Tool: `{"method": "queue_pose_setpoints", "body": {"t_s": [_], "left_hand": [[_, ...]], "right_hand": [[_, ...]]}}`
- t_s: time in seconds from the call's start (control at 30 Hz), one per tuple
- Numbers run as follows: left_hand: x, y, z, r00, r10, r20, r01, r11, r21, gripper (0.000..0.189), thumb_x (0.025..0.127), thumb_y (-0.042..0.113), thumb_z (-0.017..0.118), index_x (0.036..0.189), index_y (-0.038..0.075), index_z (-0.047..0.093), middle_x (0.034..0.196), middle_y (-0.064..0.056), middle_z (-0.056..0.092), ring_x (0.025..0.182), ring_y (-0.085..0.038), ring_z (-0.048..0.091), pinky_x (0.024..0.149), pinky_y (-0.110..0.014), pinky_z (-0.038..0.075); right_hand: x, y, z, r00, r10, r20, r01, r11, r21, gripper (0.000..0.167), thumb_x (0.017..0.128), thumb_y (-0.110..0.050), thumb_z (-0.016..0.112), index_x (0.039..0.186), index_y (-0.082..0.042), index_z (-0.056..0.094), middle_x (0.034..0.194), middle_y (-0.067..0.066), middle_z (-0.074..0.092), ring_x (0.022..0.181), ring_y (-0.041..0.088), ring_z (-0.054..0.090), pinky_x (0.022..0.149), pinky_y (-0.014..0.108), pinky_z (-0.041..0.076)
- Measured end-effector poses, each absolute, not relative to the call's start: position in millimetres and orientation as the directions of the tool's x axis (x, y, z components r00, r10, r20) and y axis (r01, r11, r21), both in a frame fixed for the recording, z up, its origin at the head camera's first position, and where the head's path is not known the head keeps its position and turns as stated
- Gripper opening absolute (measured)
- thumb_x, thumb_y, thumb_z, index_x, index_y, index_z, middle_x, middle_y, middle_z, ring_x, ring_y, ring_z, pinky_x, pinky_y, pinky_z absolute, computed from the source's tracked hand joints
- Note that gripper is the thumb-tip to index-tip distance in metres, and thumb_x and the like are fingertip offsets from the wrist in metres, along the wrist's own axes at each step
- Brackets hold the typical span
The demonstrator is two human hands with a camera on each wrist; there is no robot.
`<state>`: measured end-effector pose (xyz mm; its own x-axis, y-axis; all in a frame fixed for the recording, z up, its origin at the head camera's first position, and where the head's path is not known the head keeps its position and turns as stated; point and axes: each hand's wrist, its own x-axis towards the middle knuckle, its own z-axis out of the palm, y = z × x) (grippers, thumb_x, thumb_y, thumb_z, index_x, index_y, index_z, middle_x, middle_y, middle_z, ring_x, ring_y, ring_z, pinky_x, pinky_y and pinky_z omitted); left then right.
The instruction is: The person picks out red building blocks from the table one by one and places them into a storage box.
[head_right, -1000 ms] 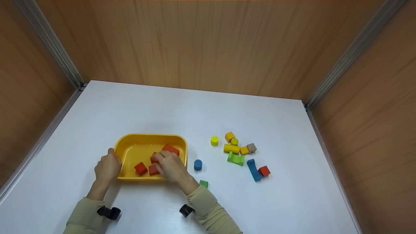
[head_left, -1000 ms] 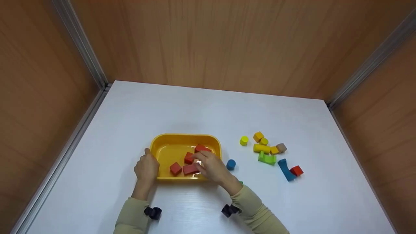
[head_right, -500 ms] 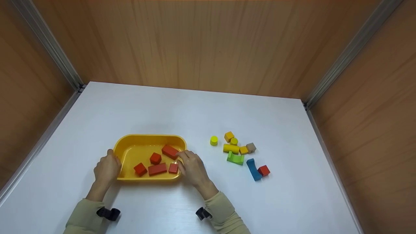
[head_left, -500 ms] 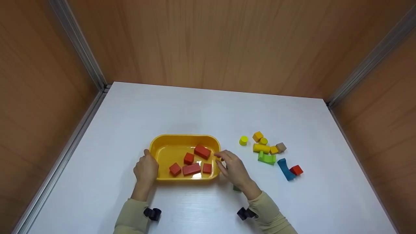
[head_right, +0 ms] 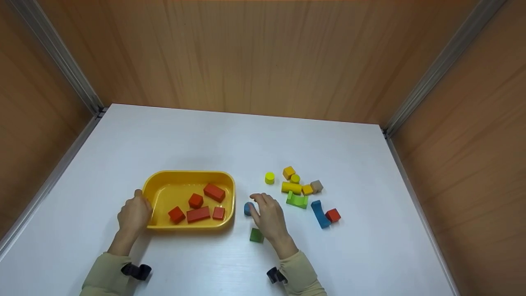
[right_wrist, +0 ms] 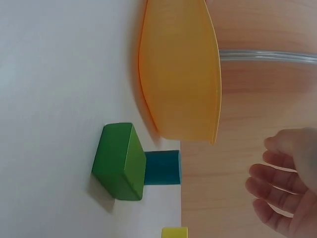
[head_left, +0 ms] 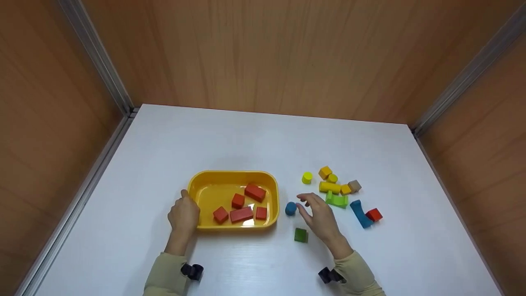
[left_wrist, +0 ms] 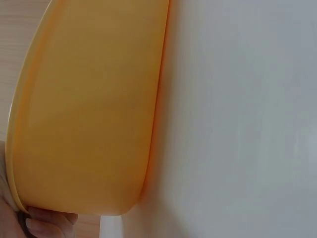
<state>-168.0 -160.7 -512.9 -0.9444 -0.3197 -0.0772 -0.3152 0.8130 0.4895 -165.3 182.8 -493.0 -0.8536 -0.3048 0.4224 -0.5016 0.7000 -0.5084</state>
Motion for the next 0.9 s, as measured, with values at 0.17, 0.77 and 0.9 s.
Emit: {"method": "queue_pose_setpoints", "body": {"t_s": [0.17, 0.77, 0.9], "left_hand": [[-167, -161, -513, -0.946, -0.32, -0.055, -0.304, 0.815, 0.493, 0.03, 0.086, 0.003, 0.042, 0.112, -0.013, 0.038, 0.071, -0.021, 0.056, 0.057, -0.03, 0.056, 0.05, -0.044, 0.044], [-167, -162, -516, -0.944, -0.324, -0.065, -0.314, 0.818, 0.483, 0.029, 0.086, 0.004, 0.045, 0.111, -0.011, 0.039, 0.069, -0.019, 0.056, 0.053, -0.026, 0.054, 0.051, -0.042, 0.046], [-167, -162, -514, -0.945, -0.318, -0.071, -0.311, 0.817, 0.486, 0.029, 0.086, 0.004, 0.045, 0.11, -0.011, 0.038, 0.069, -0.018, 0.055, 0.054, -0.026, 0.054, 0.051, -0.041, 0.046]], "right_hand": [[-164, 201, -497, -0.881, -0.244, 0.406, -0.44, 0.738, -0.512, 0.023, 0.081, -0.01, 0.063, 0.103, -0.005, 0.059, 0.093, 0.008, 0.06, 0.076, 0.021, 0.055, 0.068, 0.034, 0.048], [-161, 270, -507, -0.947, 0.024, 0.32, -0.144, 0.859, -0.49, 0.035, 0.078, -0.014, 0.067, 0.108, 0.0, 0.055, 0.095, 0.015, 0.057, 0.081, 0.027, 0.055, 0.071, 0.038, 0.047], [-160, 287, -508, -0.949, 0.075, 0.307, -0.089, 0.868, -0.488, 0.038, 0.078, -0.014, 0.067, 0.109, 0.002, 0.053, 0.097, 0.02, 0.054, 0.087, 0.032, 0.054, 0.073, 0.045, 0.045]]}}
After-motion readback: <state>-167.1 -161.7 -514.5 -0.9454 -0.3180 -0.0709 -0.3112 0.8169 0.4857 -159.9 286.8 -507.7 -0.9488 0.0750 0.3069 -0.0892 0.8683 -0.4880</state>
